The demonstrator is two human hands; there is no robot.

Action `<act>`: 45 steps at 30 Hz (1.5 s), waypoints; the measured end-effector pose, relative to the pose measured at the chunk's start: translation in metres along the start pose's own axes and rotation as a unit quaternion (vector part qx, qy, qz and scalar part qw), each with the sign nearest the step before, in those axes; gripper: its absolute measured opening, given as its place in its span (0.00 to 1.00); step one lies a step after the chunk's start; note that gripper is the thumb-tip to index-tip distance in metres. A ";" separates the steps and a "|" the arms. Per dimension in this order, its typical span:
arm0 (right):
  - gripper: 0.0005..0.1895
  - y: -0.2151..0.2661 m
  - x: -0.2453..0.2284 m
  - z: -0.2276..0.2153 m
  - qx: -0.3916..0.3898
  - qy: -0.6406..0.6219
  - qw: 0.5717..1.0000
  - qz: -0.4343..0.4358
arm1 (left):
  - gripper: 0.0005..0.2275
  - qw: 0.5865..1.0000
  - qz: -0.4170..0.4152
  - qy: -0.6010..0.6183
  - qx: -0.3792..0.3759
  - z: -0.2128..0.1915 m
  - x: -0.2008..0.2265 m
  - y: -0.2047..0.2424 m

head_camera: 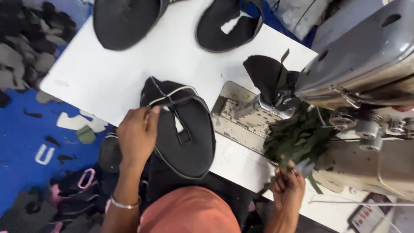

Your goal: The person uses a sewing machine to stitch a green elastic strap onto the edges of black shoe uppers. They repeatedly guide the shoe pieces under the needle, feed the strap through the machine, and cut the excess strap with scissors before moving to the next piece.

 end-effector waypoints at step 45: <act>0.12 -0.025 0.030 0.034 -0.034 0.354 0.934 0.031 | 0.12 0.870 0.038 0.239 -0.430 0.127 0.024 -0.138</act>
Point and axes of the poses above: each hand's wrist, its own y-axis away from the middle knuckle, its own z-axis out of the palm, x = y × z, the point moved 4 cm from there along -y, towards the middle knuckle, and after that the axes turned 9 degrees about -x, right-handed, at the moved point
